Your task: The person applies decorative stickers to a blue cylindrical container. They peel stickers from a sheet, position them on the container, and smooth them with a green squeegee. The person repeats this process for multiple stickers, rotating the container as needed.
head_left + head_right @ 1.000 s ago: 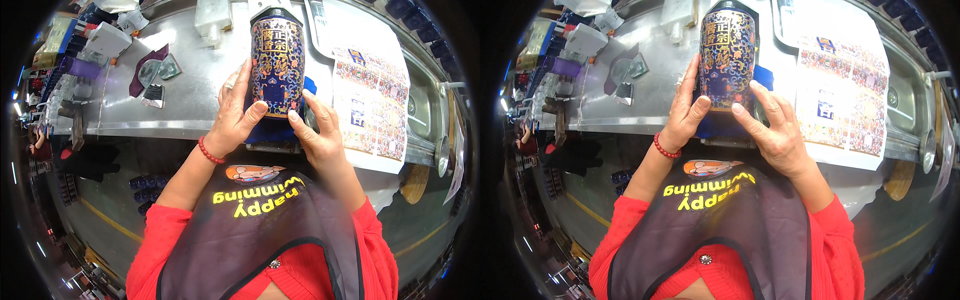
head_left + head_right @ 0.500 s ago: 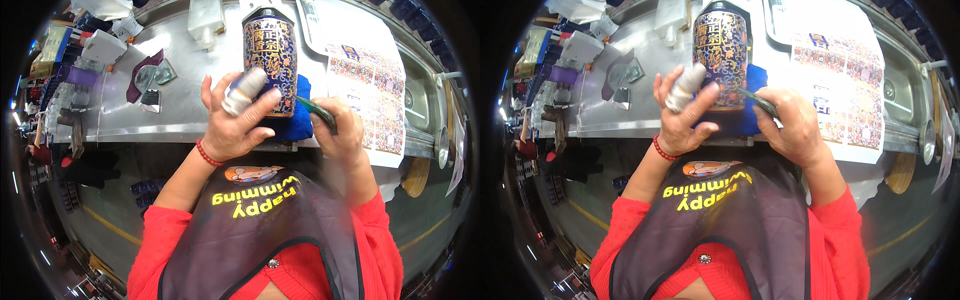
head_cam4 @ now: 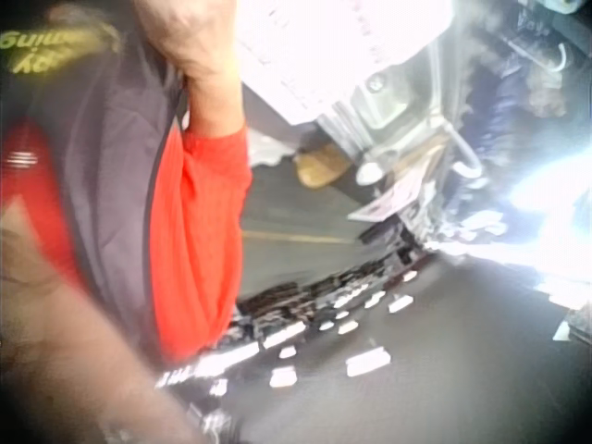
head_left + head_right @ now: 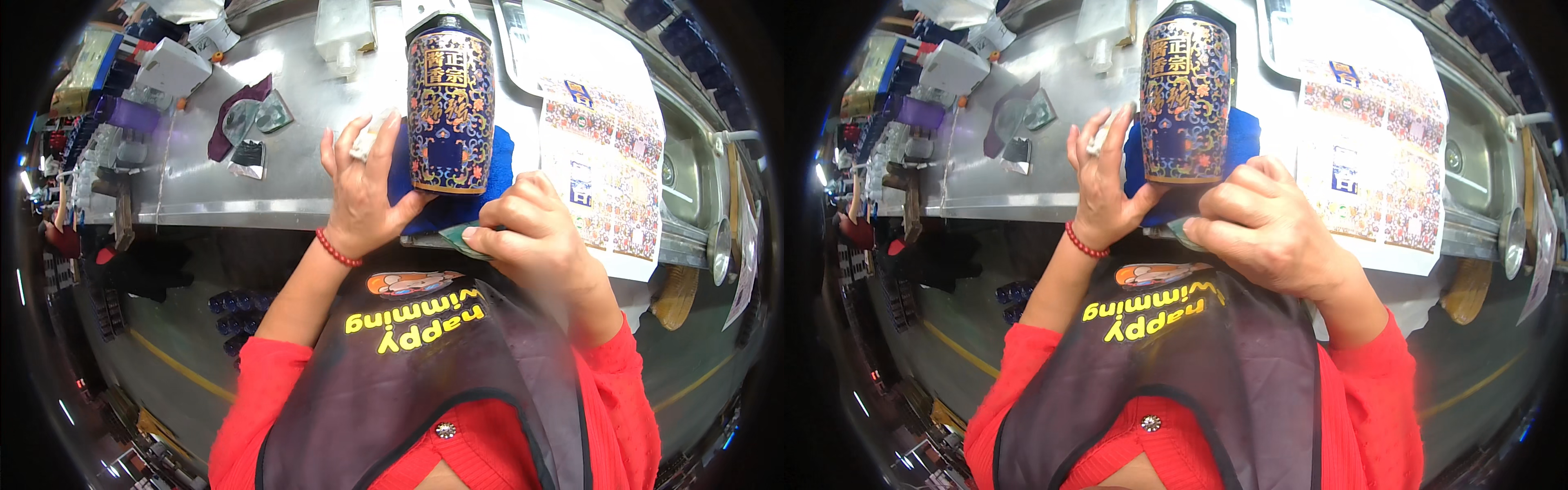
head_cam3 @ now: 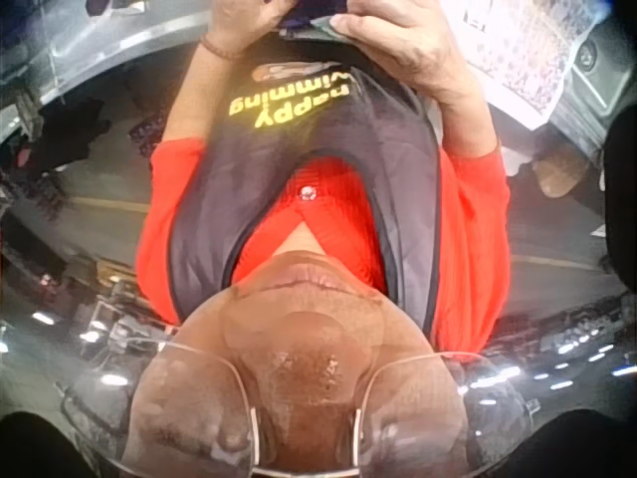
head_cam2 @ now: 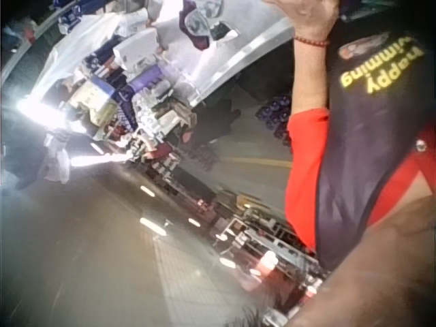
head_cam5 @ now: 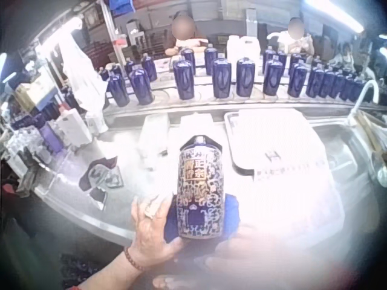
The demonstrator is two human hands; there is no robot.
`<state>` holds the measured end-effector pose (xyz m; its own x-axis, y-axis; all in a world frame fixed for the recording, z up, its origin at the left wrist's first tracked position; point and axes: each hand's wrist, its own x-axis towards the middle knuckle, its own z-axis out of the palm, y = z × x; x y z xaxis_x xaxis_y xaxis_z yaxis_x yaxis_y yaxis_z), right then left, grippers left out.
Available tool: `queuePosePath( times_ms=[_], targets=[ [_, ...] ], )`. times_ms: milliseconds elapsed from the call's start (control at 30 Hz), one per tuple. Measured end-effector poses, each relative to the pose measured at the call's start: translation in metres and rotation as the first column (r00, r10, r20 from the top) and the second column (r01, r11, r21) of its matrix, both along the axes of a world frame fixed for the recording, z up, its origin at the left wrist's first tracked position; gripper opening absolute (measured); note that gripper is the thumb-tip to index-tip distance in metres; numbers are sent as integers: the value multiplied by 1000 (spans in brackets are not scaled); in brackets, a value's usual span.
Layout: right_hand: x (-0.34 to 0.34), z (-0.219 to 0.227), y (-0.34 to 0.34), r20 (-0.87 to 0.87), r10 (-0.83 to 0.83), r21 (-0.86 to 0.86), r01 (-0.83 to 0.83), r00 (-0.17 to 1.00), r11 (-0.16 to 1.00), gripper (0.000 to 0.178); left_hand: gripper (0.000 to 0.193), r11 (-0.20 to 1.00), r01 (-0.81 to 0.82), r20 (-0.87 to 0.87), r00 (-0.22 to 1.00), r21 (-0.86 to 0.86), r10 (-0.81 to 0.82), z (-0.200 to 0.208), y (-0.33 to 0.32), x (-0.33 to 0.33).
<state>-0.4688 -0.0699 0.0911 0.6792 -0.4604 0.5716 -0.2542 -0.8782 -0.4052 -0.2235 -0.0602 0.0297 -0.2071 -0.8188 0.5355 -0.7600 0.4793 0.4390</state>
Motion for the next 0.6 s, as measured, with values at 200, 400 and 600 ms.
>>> queuePosePath(
  times_ms=[200, 400, 600],
  targets=[
    [1, 8, 1, 4, -56, 9, 56, 998, 998, 24, 86, 984, 24, 286, 958, -177, 28, 21, -6, 5],
    [5, 9, 1, -89, -144, -55, 140, 985, 989, 19, 77, 981, 33, 275, 961, -192, 22, 34, -8, -5],
    [4, 6, -1, -19, -214, -61, 212, 977, 975, 25, 77, 979, 51, 315, 949, -198, 14, 32, -10, -4]
  ],
)
